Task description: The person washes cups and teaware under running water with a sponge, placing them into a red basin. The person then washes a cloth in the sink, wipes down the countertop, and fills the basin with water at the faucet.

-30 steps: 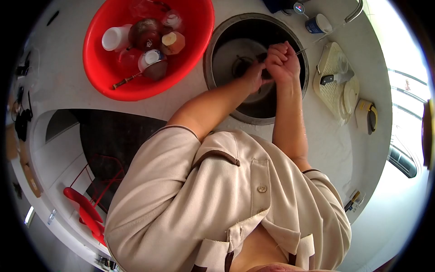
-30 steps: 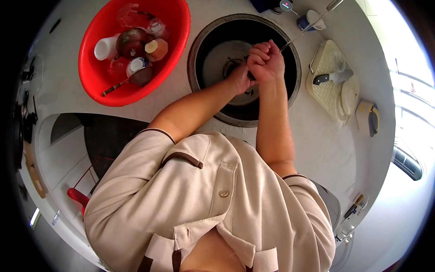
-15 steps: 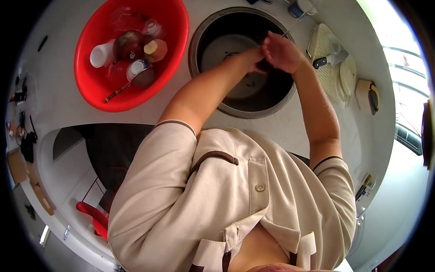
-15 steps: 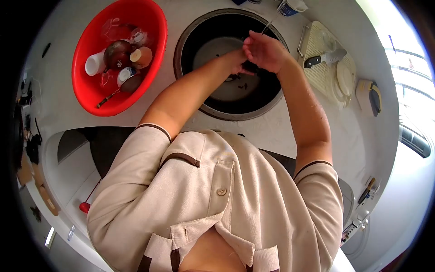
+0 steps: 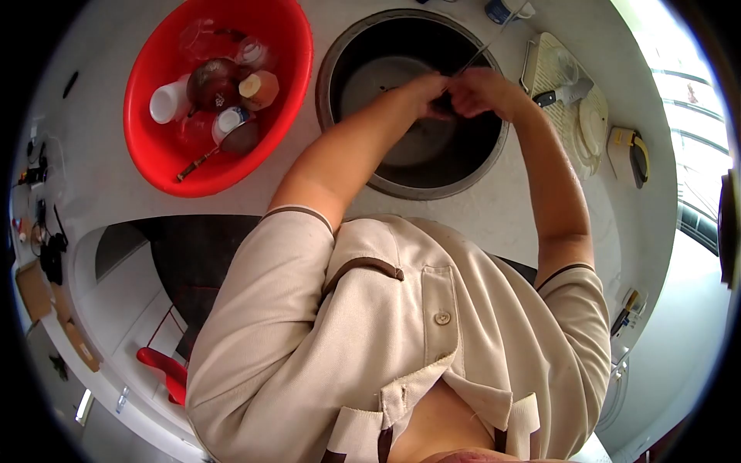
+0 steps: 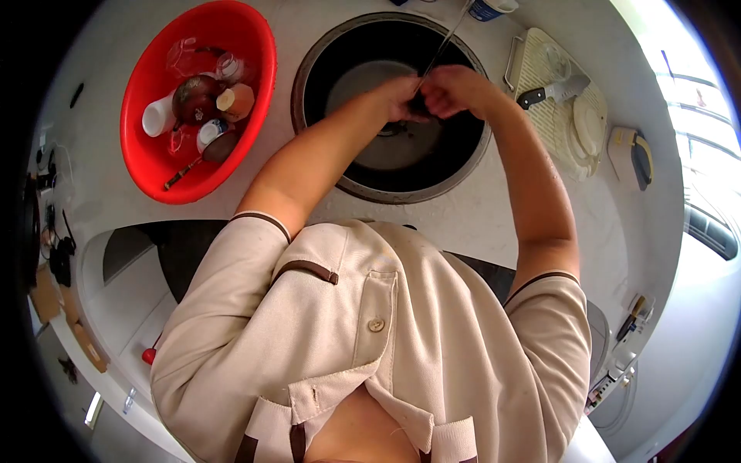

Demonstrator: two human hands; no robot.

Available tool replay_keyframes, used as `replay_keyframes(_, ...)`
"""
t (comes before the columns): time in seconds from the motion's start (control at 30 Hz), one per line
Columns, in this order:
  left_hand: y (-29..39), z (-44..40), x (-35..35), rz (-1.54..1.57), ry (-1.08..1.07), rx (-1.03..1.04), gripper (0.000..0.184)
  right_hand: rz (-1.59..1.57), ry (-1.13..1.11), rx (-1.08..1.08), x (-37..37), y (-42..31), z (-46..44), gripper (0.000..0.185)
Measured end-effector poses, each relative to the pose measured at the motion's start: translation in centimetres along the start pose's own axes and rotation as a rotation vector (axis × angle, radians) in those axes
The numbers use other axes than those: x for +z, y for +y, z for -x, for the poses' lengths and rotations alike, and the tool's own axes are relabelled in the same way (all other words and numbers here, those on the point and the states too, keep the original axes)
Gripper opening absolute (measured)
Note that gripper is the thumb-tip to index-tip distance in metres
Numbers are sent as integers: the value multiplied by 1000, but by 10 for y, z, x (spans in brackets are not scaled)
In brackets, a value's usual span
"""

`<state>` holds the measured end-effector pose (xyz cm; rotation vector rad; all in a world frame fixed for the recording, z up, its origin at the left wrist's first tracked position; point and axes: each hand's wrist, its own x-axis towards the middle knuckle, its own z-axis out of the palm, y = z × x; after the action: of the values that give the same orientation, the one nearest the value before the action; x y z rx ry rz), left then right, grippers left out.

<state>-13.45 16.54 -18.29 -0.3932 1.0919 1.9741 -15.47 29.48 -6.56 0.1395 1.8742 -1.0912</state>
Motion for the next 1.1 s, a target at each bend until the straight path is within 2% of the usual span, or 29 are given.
replay_keyframes(0.03, -2, 4, 1, -3, -1, -1, 30, -3, 2, -1, 7, -3, 1, 25)
replay_keyframes(0.1, -6, 16, 3, 124, 8, 80, 30, -481, -39, -135, 25, -9, 2, 21)
replay_keyframes(0.13, -5, 21, 5, 121, 7, 78, 30, -483, -38, -137, 30, -9, -3, 21)
replay_keyframes(0.2, 0, 31, 8, 217, 95, 54, 34, -935, -320, -133, 38, -4, -19, 21)
replay_keyframes(0.23, 0, 31, 8, 240, 124, 60, 33, -937, -321, -135, 39, 0, -24, 21)
replay_keyframes(0.3, -7, 24, 6, 247, 207, 126, 32, -1147, -646, -240, 43, 5, -34, 22)
replay_keyframes(0.33, -11, 19, 6, 228, 254, 182, 31, -1145, -651, -241, 47, 4, -33, 22)
replay_keyframes(0.4, -18, 7, 5, 144, 370, 333, 31, -1065, 283, -466, 57, 5, -26, 25)
replay_keyframes(0.43, -23, 3, 5, 98, 433, 410, 31, -771, 576, -552, 57, 9, -23, 23)
replay_keyframes(0.5, -25, 1, 5, -1, 554, 585, 30, -370, 872, -570, 61, 26, -40, 23)
replay_keyframes(0.53, -23, 4, 5, -57, 616, 676, 29, -369, 872, -571, 62, 32, -42, 23)
replay_keyframes(0.6, -20, 24, 13, -714, 680, 1036, 28, -1159, 297, -200, 69, 42, -41, 26)
replay_keyframes(0.63, -18, 34, 17, -712, 688, 1039, 28, -1154, 290, -202, 70, 47, -47, 26)
replay_keyframes(0.7, -16, 52, 22, -664, 653, 1129, 34, -1430, 10, -352, 81, 52, -52, 27)
replay_keyframes(0.73, -14, 55, 22, -663, 713, 1205, 33, -1305, 136, -383, 90, 51, -48, 34)
replay_keyframes(0.77, -11, 55, 21, -663, 715, 1207, 33, -1304, 133, -384, 97, 48, -46, 34)
replay_keyframes(0.83, -6, 51, 19, -562, 927, 1243, 32, -1281, 365, -531, 114, 25, -33, 24)
replay_keyframes(0.87, -2, 50, 17, -563, 930, 1242, 32, -1213, 451, -610, 118, 20, -34, 25)
replay_keyframes(0.93, 11, 53, 17, -438, 842, 918, 32, -1134, 529, -592, 119, 4, -30, 27)
replay_keyframes(0.97, 18, 55, 17, -438, 840, 917, 32, -1051, 607, -576, 117, -3, -28, 28)
replay_keyframes(1.0, 26, 56, 17, -463, 852, 839, 34, -950, 688, -486, 113, -9, -31, 31)
replay_keyframes(1.03, 32, 56, 17, -488, 863, 760, 37, -951, 689, -487, 108, -14, -32, 31)
replay_keyframes(1.1, 42, 49, 10, -518, 875, 835, 38, -860, 691, -490, 101, -23, -36, 35)
